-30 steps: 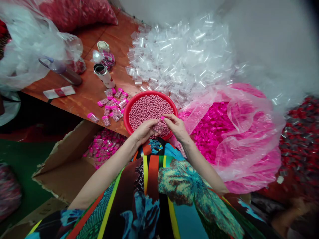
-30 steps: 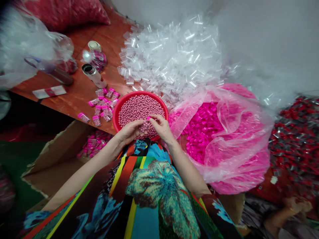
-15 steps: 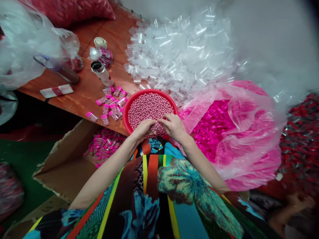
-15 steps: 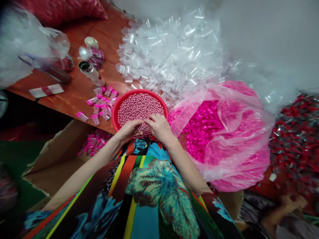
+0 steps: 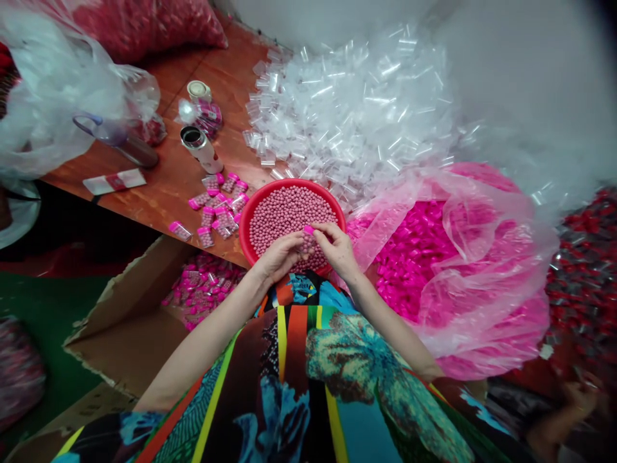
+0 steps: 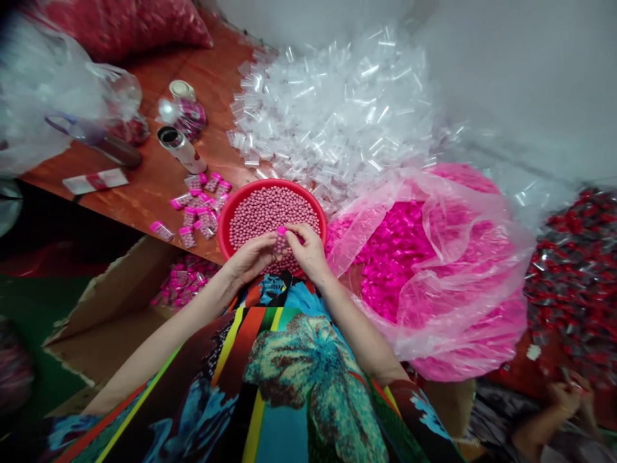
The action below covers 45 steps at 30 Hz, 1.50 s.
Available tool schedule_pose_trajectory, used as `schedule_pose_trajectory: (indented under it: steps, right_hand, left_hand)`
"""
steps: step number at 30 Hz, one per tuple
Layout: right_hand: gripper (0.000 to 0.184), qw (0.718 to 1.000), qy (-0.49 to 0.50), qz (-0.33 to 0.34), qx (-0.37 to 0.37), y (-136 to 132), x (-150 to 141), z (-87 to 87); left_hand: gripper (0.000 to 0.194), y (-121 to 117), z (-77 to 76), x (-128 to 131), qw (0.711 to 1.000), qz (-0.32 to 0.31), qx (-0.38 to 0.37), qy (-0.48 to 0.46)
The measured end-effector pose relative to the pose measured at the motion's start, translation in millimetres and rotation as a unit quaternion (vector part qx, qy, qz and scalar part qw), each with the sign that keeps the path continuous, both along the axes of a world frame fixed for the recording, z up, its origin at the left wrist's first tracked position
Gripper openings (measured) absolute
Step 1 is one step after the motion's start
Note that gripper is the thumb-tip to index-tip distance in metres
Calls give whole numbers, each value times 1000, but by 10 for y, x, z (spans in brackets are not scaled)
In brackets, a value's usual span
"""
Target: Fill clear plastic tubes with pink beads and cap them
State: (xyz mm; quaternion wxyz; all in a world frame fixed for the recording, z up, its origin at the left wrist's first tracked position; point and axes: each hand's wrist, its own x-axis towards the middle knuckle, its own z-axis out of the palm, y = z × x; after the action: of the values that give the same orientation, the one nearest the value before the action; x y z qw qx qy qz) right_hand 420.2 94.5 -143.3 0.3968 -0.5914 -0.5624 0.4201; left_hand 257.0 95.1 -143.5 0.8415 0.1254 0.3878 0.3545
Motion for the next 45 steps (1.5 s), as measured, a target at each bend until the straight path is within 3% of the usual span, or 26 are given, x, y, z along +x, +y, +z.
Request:
schedule_pose_trajectory:
  steps: [9, 13, 17, 19, 24, 27, 30, 35, 39, 45]
  right_hand:
    - [23, 993, -86, 41, 72, -41, -20, 80]
    - [26, 979, -146, 106, 91, -101, -21, 101]
    - [58, 959, -226, 154, 72, -140, -25, 98]
    - [60, 955, -238, 161, 67, -142, -31, 96]
    - [58, 961, -220, 151, 76, -163, -39, 105]
    - [53, 978, -152, 120, 81, -188, -16, 119]
    - [29, 993, -72, 70, 57, -191, 22, 127]
    - [22, 999, 3, -33, 10, -189, 31, 101]
    - [22, 999, -19, -10, 37, -190, 33, 111]
    - [26, 987, -104, 82, 87, -184, 104, 194]
  left_hand:
    - [16, -6, 74, 107, 997, 61, -23, -37]
    - [15, -41, 99, 151, 996, 81, 3, -31]
    - [21, -68, 70, 155, 998, 68, 7, -17]
    - [22, -77, 67, 153, 998, 54, 15, -16]
    - [24, -95, 82, 136, 998, 36, 53, -16]
    - [28, -104, 60, 114, 997, 44, 61, -20]
    - [35, -119, 33, 97, 998, 38, 53, -13]
    - [41, -140, 34, 97, 999, 15, 38, -12]
    - [38, -144, 50, 110, 999, 24, 32, -18]
    - [33, -150, 107, 150, 998, 42, 35, -5]
